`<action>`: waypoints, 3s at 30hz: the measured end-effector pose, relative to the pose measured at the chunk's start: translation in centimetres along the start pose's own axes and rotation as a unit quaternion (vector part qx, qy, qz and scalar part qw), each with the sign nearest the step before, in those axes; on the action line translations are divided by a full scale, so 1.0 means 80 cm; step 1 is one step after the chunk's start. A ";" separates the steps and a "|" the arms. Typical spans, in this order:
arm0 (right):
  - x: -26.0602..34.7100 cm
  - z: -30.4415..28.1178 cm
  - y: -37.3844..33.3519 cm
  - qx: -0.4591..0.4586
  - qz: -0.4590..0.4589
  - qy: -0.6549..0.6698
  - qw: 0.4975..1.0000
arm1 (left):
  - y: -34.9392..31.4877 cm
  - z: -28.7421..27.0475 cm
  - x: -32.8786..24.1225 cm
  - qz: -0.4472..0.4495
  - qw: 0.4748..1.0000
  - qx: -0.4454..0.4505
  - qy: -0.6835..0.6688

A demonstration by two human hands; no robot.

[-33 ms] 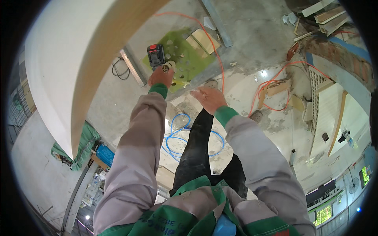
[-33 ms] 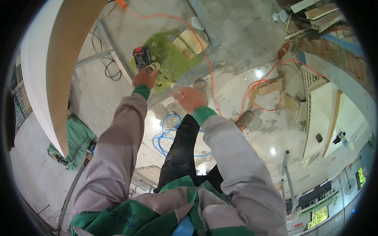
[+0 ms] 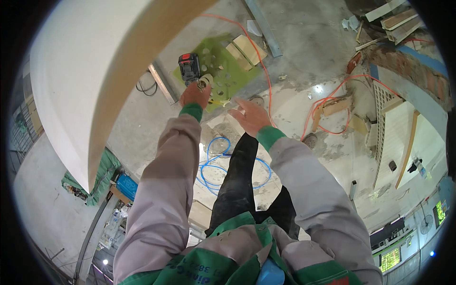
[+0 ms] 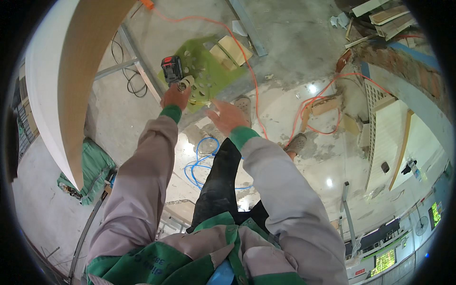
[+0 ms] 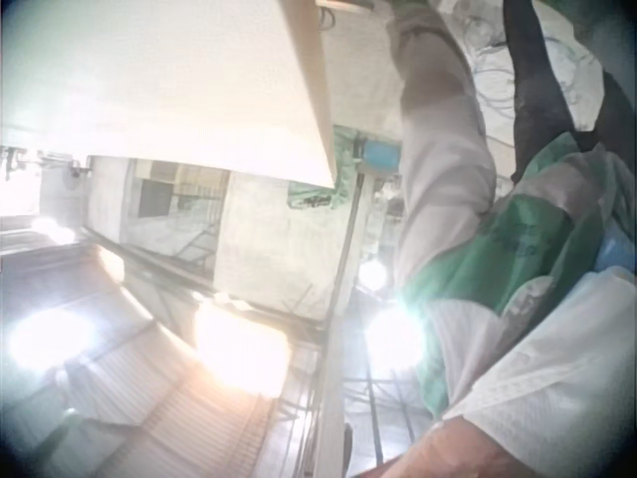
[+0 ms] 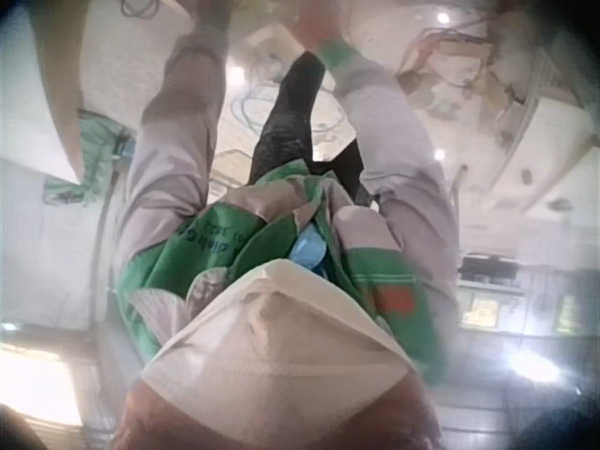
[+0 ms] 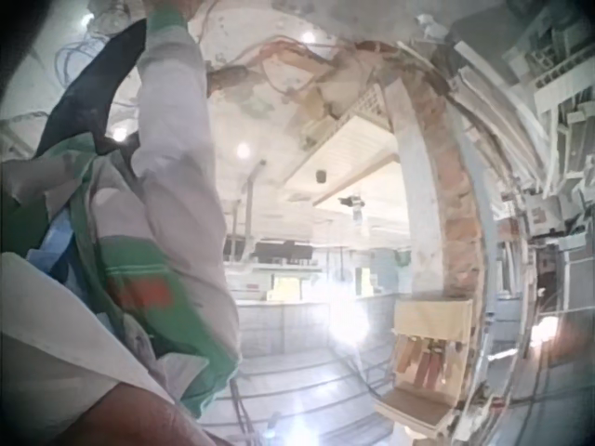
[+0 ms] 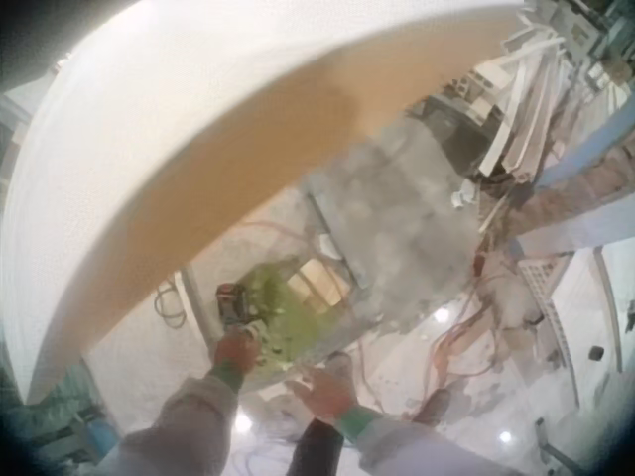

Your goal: The person applies a liquid to a large white board and smooths it with a handheld electric tool. The person then uses a handheld device with a cord to move across the board's surface.

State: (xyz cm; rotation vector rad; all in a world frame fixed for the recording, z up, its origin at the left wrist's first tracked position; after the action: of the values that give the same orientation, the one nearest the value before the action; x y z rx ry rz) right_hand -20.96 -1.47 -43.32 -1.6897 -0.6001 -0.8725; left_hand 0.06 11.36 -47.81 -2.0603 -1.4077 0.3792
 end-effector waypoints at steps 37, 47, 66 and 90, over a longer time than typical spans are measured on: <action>0.071 -0.132 -0.102 -0.350 -0.292 0.008 0.890 | 0.077 0.010 0.011 -0.058 0.980 -0.162 -0.104; 0.209 -0.152 -0.224 -0.407 -0.286 0.363 0.788 | -0.009 0.011 0.041 -0.034 0.976 0.016 -0.213; 0.413 -0.186 -0.531 -0.354 -0.592 0.408 0.598 | -0.533 -0.189 0.352 0.090 0.558 0.155 -0.810; 0.625 0.282 -0.326 -0.368 -0.329 0.603 0.627 | -0.193 -0.542 0.507 0.206 0.959 -0.192 -0.006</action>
State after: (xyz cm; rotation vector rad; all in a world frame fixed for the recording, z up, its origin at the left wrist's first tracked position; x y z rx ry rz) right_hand -5.04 25.58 8.65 -1.0037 0.2060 -2.7355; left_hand 28.26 38.40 -0.52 -2.6853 -1.1132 0.3015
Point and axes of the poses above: each hand's wrist, its own y-axis towards the middle knuckle, its own z-axis out of the palm, x = y × z, the point moved 1 cm from there along y, towards the middle knuckle, and after that the axes turned 8 degrees about y, right-handed, at the moved point
